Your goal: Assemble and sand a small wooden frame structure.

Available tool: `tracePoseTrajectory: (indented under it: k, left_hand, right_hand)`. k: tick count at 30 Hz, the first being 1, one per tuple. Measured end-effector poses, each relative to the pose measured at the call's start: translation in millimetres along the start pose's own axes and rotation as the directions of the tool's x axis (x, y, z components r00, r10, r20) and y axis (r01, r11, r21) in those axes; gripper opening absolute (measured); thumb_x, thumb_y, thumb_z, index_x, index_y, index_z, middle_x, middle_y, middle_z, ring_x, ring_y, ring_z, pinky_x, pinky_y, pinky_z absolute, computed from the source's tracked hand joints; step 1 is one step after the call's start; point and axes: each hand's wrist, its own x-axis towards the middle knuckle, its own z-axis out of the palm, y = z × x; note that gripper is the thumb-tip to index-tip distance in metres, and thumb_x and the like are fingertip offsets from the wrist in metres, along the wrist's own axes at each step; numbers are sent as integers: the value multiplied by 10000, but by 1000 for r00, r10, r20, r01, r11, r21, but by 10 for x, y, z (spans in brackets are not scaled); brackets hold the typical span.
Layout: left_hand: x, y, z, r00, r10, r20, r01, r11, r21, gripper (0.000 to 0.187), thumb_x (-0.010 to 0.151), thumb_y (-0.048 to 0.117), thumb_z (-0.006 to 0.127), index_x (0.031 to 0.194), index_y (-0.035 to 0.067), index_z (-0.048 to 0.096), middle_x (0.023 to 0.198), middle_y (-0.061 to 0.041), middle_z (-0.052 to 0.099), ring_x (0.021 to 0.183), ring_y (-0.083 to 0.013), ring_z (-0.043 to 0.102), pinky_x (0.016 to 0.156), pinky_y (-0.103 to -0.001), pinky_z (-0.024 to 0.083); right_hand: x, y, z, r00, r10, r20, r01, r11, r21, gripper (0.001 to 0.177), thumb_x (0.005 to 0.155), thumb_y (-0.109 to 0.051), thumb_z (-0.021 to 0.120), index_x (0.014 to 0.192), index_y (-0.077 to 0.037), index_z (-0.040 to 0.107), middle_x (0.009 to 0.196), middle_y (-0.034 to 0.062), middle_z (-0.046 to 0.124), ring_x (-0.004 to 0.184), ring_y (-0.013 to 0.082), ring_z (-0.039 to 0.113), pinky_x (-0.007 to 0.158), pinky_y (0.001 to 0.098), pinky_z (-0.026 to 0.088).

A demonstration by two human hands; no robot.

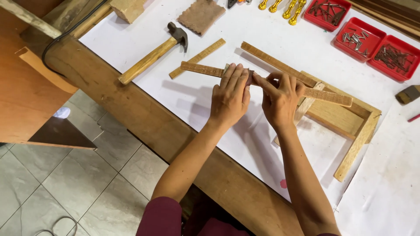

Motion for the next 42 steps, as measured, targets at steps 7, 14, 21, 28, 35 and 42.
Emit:
tracePoseTrajectory:
  k: [7, 14, 21, 28, 35, 42]
  left_hand:
    - [140, -10, 43, 997, -60, 47, 61, 998, -8, 324, 993, 171, 624, 1290, 42, 634, 1461, -167, 601, 1456, -347, 486, 896, -489, 564]
    - [130, 303, 116, 997, 35, 73, -28, 994, -103, 354, 989, 189, 609, 1308, 37, 636, 1447, -160, 605, 1433, -323, 501, 903, -487, 577]
    - [-4, 840, 302, 990, 126, 69, -118, 987, -110, 422, 977, 189, 618, 1361, 13, 615, 1462, -162, 584, 1430, -322, 524, 900, -483, 597]
    - [200, 849, 333, 990, 133, 53, -123, 980, -160, 369, 979, 183, 649, 1310, 20, 627, 1398, -186, 587, 1413, -359, 501, 945, -469, 580]
    - [179, 1338, 423, 954, 255, 160, -184, 915, -360, 391, 987, 198, 636, 1305, -30, 621, 1403, -185, 583, 1450, -350, 491, 1005, -480, 533]
    - [560, 1505, 213, 947, 320, 32, -309, 932, -189, 438, 819, 312, 699, 1193, 99, 619, 1323, -175, 637, 1332, -321, 537, 1054, -531, 313]
  right_hand:
    - [-108, 182, -259, 996, 57, -67, -60, 997, -42, 363, 982, -71, 793, 1267, -295, 792, 1078, 8, 671, 1022, 202, 584, 932, 378, 353]
    - [-260, 255, -467, 993, 76, -91, -82, 995, -63, 274, 983, -100, 802, 1246, -175, 789, 1086, 6, 689, 1014, 201, 591, 929, 379, 366]
    - [-407, 325, -537, 991, 94, -97, -104, 989, -101, 344, 946, -103, 791, 1285, -137, 747, 1113, 16, 701, 1033, 204, 605, 978, 383, 394]
    - [-524, 549, -789, 978, 132, -163, -156, 978, -142, 389, 962, -127, 824, 1339, -127, 729, 1070, -2, 732, 954, 193, 596, 907, 372, 379]
    - [-608, 591, -973, 975, 160, -157, -185, 969, -163, 459, 895, -46, 796, 1336, -163, 748, 1084, 15, 697, 1017, 199, 617, 940, 361, 400]
    - [-755, 749, -1258, 963, 181, -199, -223, 952, -210, 363, 942, -4, 802, 1256, -182, 769, 1119, 14, 698, 1036, 192, 617, 944, 354, 409]
